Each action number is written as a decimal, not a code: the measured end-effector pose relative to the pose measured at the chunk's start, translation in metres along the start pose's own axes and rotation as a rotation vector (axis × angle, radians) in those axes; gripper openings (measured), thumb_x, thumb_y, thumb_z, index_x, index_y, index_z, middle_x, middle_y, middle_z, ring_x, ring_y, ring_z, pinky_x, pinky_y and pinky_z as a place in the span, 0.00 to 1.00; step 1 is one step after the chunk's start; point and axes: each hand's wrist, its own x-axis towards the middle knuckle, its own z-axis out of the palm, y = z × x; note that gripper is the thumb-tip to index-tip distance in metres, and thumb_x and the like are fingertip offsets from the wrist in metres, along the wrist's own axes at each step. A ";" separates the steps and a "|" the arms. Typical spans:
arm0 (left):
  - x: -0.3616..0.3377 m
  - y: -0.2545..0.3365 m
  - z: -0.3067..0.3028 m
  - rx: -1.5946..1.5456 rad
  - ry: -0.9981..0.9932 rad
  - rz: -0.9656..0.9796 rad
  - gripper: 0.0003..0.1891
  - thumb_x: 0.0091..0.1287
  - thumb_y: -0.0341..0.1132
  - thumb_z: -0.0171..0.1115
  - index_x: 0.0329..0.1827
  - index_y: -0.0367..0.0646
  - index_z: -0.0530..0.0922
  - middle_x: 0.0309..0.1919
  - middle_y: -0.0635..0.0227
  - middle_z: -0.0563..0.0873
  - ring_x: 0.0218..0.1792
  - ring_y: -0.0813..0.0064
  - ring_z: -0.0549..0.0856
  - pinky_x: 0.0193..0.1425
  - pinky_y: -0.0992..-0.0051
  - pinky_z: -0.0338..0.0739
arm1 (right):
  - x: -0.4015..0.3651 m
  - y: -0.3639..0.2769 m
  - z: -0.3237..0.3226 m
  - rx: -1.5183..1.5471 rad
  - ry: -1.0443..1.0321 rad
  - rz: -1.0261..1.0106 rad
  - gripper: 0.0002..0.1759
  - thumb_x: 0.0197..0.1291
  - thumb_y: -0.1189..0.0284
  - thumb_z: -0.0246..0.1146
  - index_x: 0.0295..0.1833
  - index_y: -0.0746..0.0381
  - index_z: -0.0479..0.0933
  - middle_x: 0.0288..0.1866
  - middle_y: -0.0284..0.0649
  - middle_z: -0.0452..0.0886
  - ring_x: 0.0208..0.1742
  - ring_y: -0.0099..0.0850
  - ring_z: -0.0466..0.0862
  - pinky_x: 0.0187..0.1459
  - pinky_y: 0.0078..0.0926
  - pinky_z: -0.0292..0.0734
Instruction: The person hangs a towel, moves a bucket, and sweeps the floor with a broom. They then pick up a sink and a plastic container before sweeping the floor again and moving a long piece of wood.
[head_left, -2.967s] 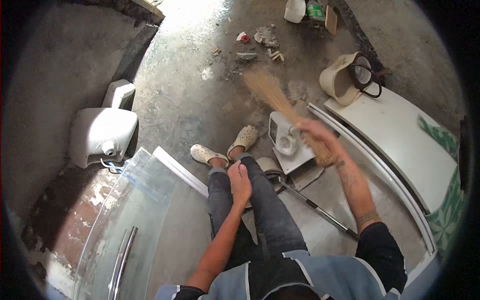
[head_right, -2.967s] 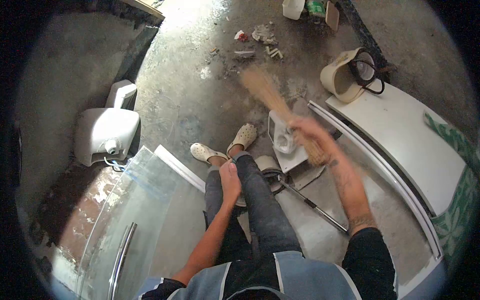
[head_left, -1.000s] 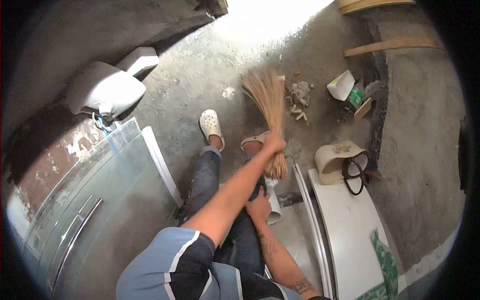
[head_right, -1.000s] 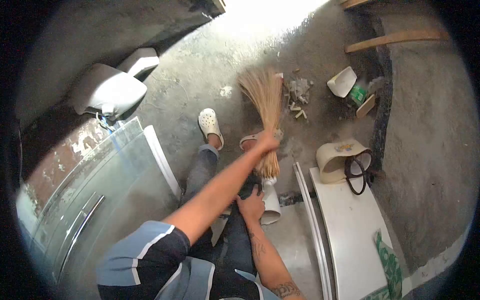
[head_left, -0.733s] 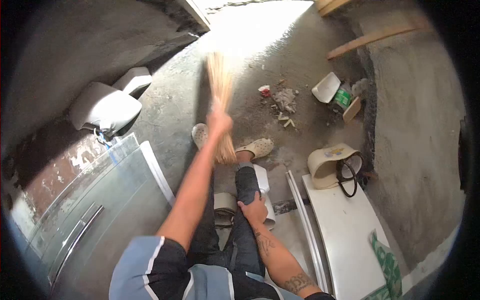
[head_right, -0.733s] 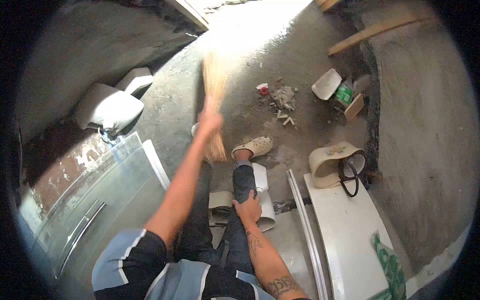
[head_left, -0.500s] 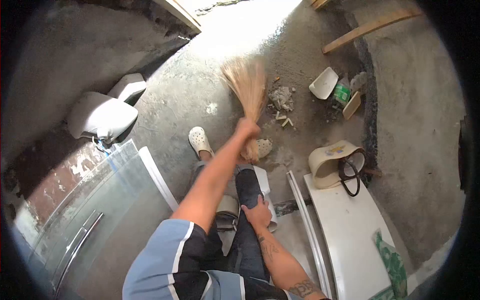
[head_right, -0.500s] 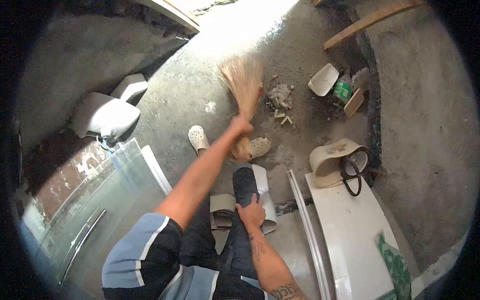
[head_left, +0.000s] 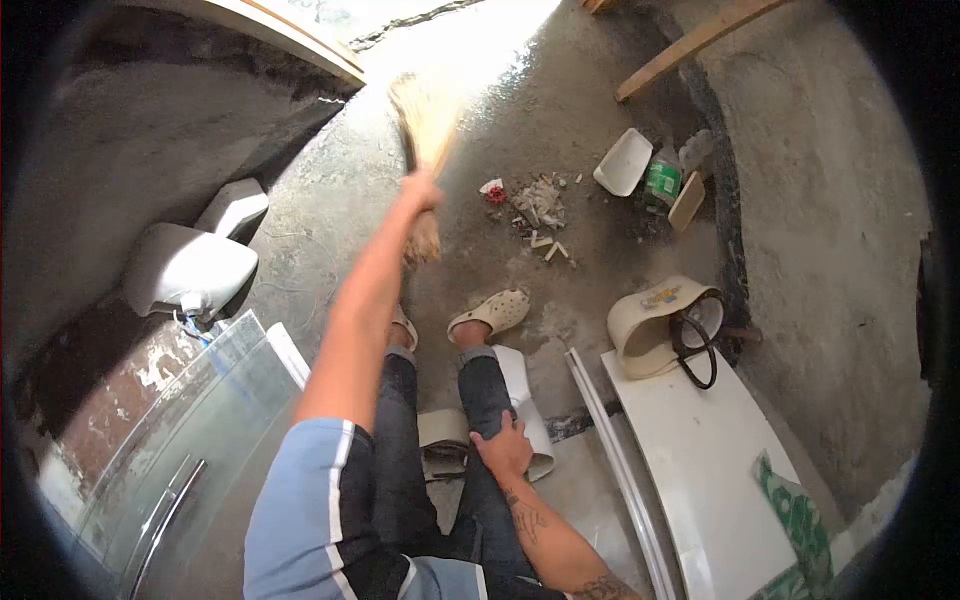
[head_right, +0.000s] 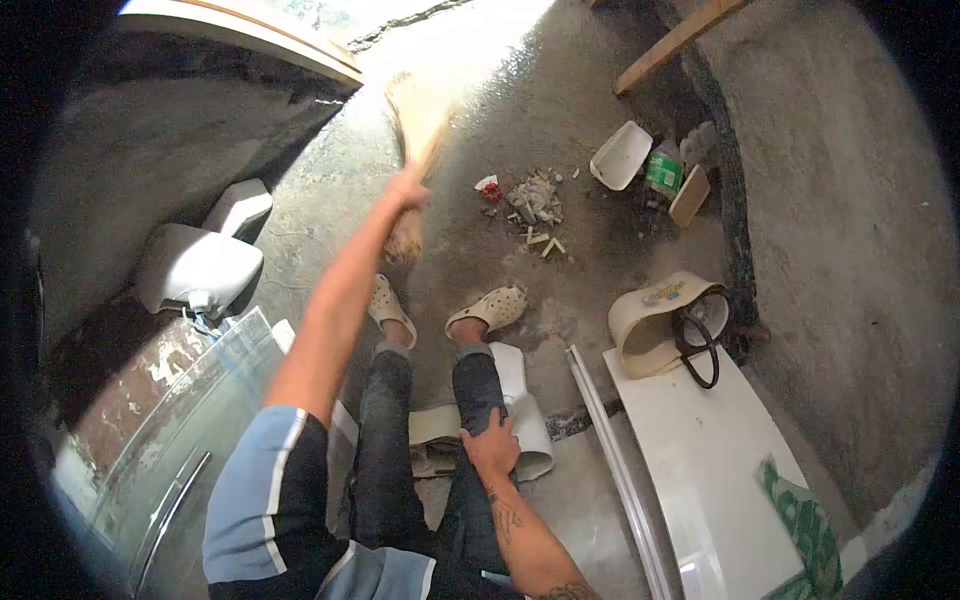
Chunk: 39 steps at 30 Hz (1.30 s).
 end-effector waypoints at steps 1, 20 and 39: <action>-0.035 0.023 0.016 -0.040 -0.034 0.138 0.32 0.48 0.41 0.66 0.59 0.41 0.70 0.41 0.43 0.83 0.43 0.51 0.84 0.49 0.61 0.79 | -0.003 -0.006 -0.010 0.036 -0.025 -0.003 0.44 0.47 0.46 0.66 0.67 0.58 0.64 0.62 0.52 0.68 0.53 0.52 0.77 0.53 0.43 0.72; -0.202 0.109 0.083 -0.555 -0.314 -0.048 0.44 0.53 0.41 0.63 0.73 0.44 0.50 0.48 0.40 0.80 0.53 0.48 0.79 0.57 0.62 0.72 | 0.176 -0.082 -0.109 1.863 -0.707 -0.247 0.41 0.64 0.38 0.41 0.63 0.64 0.64 0.52 0.44 0.76 0.52 0.36 0.77 0.53 0.34 0.73; -0.196 0.143 0.209 -1.146 -0.375 -0.049 0.15 0.59 0.34 0.55 0.47 0.38 0.77 0.37 0.49 0.82 0.41 0.55 0.82 0.44 0.65 0.75 | 0.233 -0.006 -0.084 1.782 -0.567 0.067 0.22 0.59 0.57 0.60 0.53 0.59 0.75 0.47 0.35 0.80 0.44 0.28 0.79 0.49 0.28 0.75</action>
